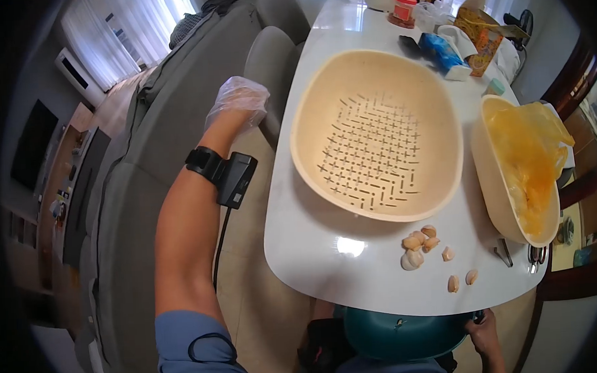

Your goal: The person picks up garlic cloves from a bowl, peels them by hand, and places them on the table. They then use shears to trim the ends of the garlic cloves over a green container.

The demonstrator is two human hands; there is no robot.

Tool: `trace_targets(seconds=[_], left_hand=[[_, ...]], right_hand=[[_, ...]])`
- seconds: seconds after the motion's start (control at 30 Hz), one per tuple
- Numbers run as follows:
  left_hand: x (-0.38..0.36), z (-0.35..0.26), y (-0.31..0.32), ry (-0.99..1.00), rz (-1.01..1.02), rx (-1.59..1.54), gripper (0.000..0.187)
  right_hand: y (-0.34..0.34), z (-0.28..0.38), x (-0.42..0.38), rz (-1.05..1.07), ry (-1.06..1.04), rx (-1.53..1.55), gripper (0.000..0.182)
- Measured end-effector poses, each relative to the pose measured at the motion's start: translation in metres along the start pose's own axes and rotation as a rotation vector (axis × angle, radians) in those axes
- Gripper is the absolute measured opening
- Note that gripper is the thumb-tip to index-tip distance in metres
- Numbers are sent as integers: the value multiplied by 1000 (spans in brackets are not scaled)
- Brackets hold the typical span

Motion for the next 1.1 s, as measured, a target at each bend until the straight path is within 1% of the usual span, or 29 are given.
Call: trace_targets(seconds=[0.1,0.17,0.2,0.27,0.33,0.4,0.43,0.47,0.5,0.53,0.6,0.63,0.67,0.7,0.73,0.77,0.83,0.87,0.93,0.97,1.03,1.07,1.1], left_hand=[[7,11,7,-16,48,12,31],[8,28,2,-243,38,-167,36],[13,41,12,-247,35,-169,36],[20,79,37,-117,-166,-42,36],[9,97,32,-109,-167,-19,35],[-25,133,35,-692,-162,-617,36],[-35,149,45,-704,-158,-609,36],[-43,163,51,-585,-189,-482,40],[-52,163,47,-462,-214,-357,45],[-61,166,48,-471,-201,-354,45],[-98,183,48,-833,-199,-627,49],[-118,179,37,-810,-246,-574,52],[-129,182,38,-822,-240,-570,52],[-141,187,41,-858,-240,-585,54],[-154,194,43,-894,-242,-600,57],[-166,213,55,-904,-241,-596,57],[-187,251,92,-864,-214,-592,68],[-197,250,89,-865,-213,-590,68],[-244,246,77,-1119,-307,-733,69],[-263,241,71,-1129,-305,-728,69],[-299,233,58,-1210,-368,-628,71],[-313,237,64,-1218,-366,-624,71],[-329,248,72,-1164,-424,-513,69]], right_hand=[[4,2,1,-3,11,-62,40],[5,3,1,2,40,-79,39],[6,4,1,2,35,-81,39],[8,7,0,27,8,-8,37],[9,17,-6,5,32,-34,37],[12,22,-10,-3,64,-67,38],[16,24,-8,-6,43,-46,39],[19,27,-7,-8,23,-27,40],[20,27,-3,3,26,-36,40],[20,27,3,43,-18,-94,41],[26,20,10,108,-53,-170,42],[29,15,13,123,-67,-133,42],[31,14,15,132,-85,-91,42],[33,14,16,198,-55,-139,42],[37,14,17,210,-58,-146,42],[43,13,17,203,-95,-101,44],[46,18,13,197,-126,-63,45],[49,23,12,223,-115,-79,47],[49,20,12,255,-103,-97,49],[49,13,19,273,-97,-82,50],[52,13,18,284,-112,-69,52],[55,15,18,291,-113,-74,52],[57,17,18,305,-164,-138,52]])
Point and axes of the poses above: each hand's wrist, its own x-axis towards the middle knuckle, its own y-axis out of the palm, z = x × y, the point moved 5 cm from there along x, towards the middle knuckle, and after that the axes turned 6 degrees about -z, right-handed, at the moved point
